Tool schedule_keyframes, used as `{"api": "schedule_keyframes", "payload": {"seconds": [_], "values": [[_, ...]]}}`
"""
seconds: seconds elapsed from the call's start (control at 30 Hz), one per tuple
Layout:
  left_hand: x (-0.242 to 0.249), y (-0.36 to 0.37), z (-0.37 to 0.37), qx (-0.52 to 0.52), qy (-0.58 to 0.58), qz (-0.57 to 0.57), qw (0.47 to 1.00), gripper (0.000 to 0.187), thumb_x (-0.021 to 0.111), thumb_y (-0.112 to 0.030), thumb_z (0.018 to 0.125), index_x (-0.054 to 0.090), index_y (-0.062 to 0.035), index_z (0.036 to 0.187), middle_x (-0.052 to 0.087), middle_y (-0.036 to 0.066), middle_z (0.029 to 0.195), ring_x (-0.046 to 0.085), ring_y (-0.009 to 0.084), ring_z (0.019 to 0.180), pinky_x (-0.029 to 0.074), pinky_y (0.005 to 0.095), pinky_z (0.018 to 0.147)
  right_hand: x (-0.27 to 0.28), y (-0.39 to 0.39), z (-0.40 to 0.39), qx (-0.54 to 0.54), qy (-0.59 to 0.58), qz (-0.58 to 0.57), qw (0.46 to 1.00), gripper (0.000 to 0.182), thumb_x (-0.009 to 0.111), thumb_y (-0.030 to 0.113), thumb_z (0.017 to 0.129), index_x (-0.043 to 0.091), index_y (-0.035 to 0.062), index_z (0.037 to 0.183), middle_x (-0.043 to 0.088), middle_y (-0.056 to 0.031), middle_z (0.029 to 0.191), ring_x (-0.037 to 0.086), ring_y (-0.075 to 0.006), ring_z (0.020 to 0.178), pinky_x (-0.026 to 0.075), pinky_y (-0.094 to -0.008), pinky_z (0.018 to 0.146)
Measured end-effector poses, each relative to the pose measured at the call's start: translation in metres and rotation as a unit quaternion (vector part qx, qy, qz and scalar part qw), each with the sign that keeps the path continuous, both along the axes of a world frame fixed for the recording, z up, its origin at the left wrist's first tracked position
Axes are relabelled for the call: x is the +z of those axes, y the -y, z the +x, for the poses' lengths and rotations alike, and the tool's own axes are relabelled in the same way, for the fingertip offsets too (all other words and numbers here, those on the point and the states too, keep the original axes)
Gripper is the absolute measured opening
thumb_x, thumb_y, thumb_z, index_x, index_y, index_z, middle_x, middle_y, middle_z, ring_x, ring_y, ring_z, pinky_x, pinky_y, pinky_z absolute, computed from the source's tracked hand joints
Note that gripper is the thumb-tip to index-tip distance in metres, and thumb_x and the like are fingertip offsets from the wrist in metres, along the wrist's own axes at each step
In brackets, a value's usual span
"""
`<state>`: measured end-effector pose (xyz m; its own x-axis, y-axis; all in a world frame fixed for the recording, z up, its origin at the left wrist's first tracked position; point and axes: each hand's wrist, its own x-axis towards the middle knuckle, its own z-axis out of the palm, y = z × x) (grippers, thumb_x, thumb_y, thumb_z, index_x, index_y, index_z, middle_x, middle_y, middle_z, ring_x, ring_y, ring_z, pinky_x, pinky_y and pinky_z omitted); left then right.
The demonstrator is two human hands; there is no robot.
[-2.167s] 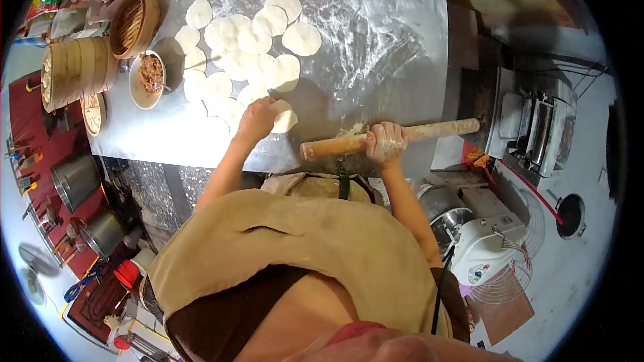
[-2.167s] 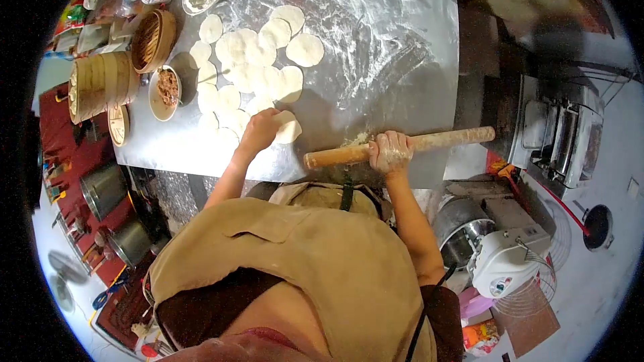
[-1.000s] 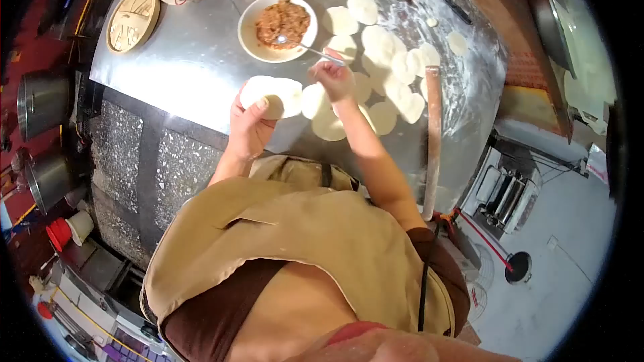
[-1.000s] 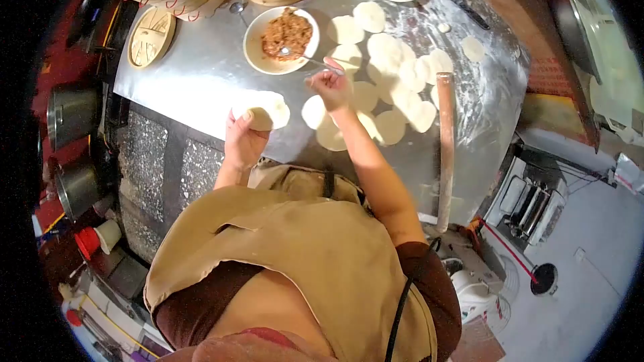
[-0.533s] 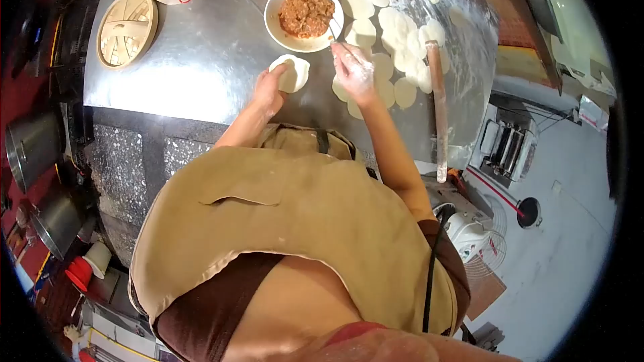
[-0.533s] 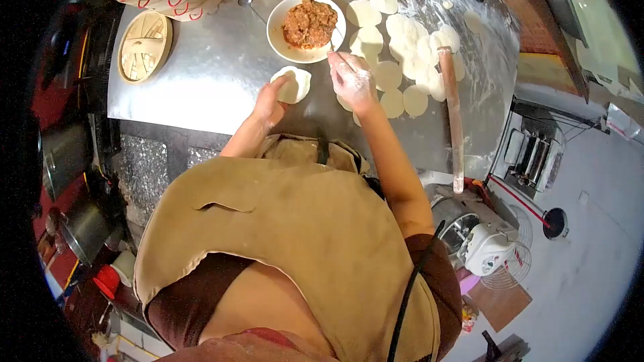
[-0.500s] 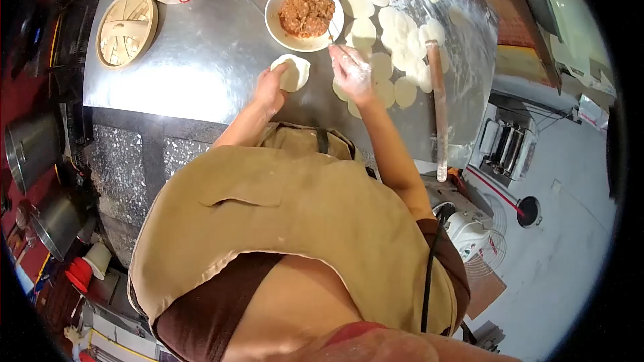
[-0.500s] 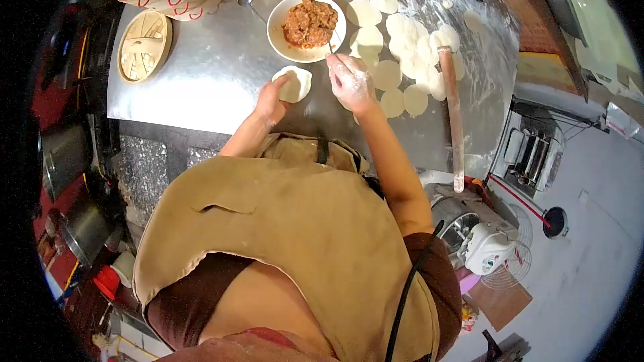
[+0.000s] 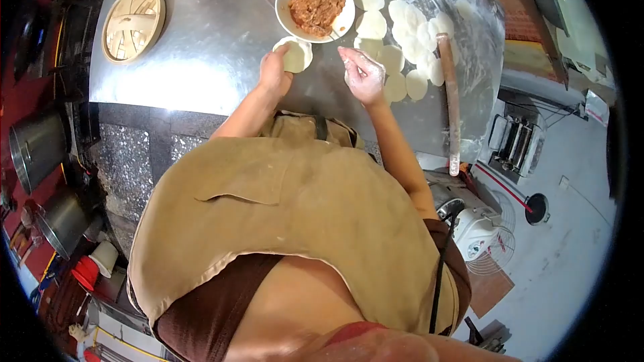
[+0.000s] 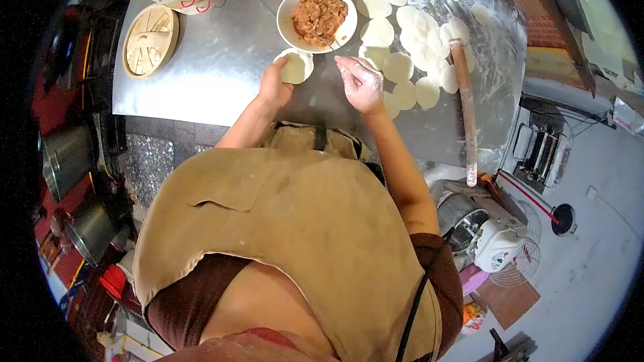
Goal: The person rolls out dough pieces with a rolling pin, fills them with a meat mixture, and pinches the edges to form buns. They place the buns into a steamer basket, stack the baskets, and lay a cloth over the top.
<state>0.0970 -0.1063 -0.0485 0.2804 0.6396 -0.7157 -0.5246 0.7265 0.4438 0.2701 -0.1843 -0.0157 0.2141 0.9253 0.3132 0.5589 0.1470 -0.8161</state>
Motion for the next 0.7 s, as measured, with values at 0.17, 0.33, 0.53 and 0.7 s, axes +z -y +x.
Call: {"api": "schedule_keyframes", "payload": {"seconds": [0.17,0.33,0.53,0.7], "values": [[0.001,-0.004,0.004,0.019,0.01,-0.002,1.0,0.029,0.044,-0.013,0.091,0.05,0.0059,0.112,0.058,0.015,0.109,0.058,0.0262,0.101,0.047,0.0361,0.088,0.0,0.002,-0.004,-0.017,-0.134,-0.049,0.99,0.017,0.057,-0.003,0.083,0.064,-0.0037,0.099,0.066,-0.0139,0.088,0.063,-0.0186,0.081,0.05,-0.0261,0.072],[0.005,-0.003,0.006,0.087,0.048,-0.038,0.994,0.032,0.041,-0.019,0.093,0.048,0.0022,0.115,0.056,0.014,0.113,0.056,0.0259,0.104,0.047,0.036,0.09,0.013,0.014,-0.022,-0.016,-0.152,-0.013,0.988,0.018,0.06,-0.004,0.08,0.065,-0.003,0.098,0.066,-0.0143,0.088,0.063,-0.0185,0.079,0.051,-0.0254,0.074],[-0.005,-0.006,0.004,0.084,0.081,-0.045,0.992,0.033,0.037,-0.021,0.094,0.045,0.0013,0.116,0.053,0.014,0.117,0.054,0.0273,0.108,0.045,0.0396,0.094,0.024,0.025,-0.035,0.022,0.025,0.089,0.995,0.02,0.063,-0.007,0.074,0.066,-0.0014,0.093,0.066,-0.0148,0.085,0.064,-0.0251,0.075,0.052,-0.03,0.066],[0.001,-0.004,0.006,0.075,0.084,-0.019,0.993,0.035,0.033,-0.021,0.094,0.043,0.002,0.119,0.051,0.015,0.121,0.05,0.0278,0.112,0.041,0.0401,0.097,0.022,0.022,-0.031,0.016,0.057,0.101,0.993,0.021,0.063,-0.007,0.073,0.065,-0.0018,0.092,0.066,-0.0149,0.085,0.063,-0.0269,0.073,0.051,-0.0313,0.065]]}}
